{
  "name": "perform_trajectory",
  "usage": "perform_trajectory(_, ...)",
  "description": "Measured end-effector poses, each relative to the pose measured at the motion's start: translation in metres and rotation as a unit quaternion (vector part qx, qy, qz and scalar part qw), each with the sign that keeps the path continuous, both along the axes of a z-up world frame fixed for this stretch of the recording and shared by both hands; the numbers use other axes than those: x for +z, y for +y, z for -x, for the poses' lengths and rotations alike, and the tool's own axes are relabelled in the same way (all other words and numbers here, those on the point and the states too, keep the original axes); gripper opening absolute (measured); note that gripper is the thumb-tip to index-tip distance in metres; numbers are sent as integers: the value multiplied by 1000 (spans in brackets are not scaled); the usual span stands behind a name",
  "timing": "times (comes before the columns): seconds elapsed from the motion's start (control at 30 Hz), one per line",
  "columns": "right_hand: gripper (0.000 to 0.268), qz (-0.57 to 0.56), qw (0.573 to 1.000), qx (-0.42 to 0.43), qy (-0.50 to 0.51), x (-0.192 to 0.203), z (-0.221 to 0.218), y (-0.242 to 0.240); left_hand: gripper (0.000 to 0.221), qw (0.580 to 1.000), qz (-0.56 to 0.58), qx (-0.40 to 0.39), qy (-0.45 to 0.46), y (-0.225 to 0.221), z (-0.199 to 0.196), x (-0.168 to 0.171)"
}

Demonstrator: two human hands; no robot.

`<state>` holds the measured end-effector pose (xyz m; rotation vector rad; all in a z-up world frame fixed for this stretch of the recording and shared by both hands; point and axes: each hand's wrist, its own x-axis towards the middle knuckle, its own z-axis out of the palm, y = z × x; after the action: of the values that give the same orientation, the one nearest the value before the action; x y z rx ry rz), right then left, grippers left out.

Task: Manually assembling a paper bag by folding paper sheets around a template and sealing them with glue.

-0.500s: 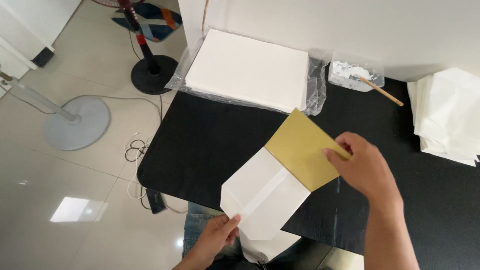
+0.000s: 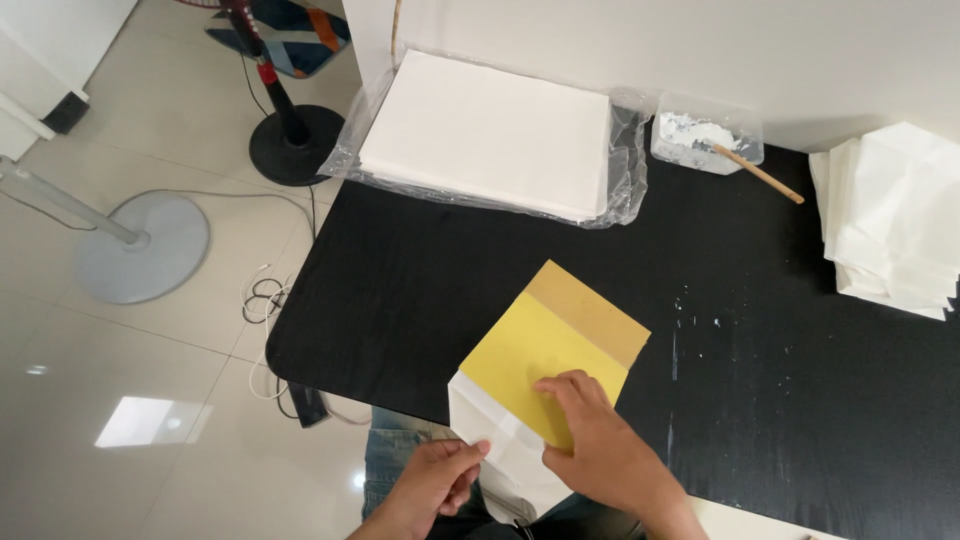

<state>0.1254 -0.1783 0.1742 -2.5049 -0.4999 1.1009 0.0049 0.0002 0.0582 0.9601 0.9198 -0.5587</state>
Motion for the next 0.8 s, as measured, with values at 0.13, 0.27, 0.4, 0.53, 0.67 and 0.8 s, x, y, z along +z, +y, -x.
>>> perform_trajectory(0.13,61,-30,998,42,-36,-30,7,-10,48,999,2,-29,20,-1,-6,11)
perform_trajectory(0.27,60,-51,998,32,-25,-33,5,-12,43,998,4,-66,12,-4,-8,10)
perform_trajectory(0.4,63,-20,1000,0,16,-27,3,-10,61,992,-30,-91,-78,-14,-7,13)
perform_trajectory(0.53,65,-10,1000,10,20,-34,2,-11,64,995,-45,-74,-51,-28,-8,1)
perform_trajectory(0.67,66,-65,998,16,12,-39,6,-11,49,994,-13,-56,-93,-34,-12,16)
perform_trajectory(0.8,66,-29,999,16,17,-23,5,-5,60,989,-25,-61,-133,-35,-11,20)
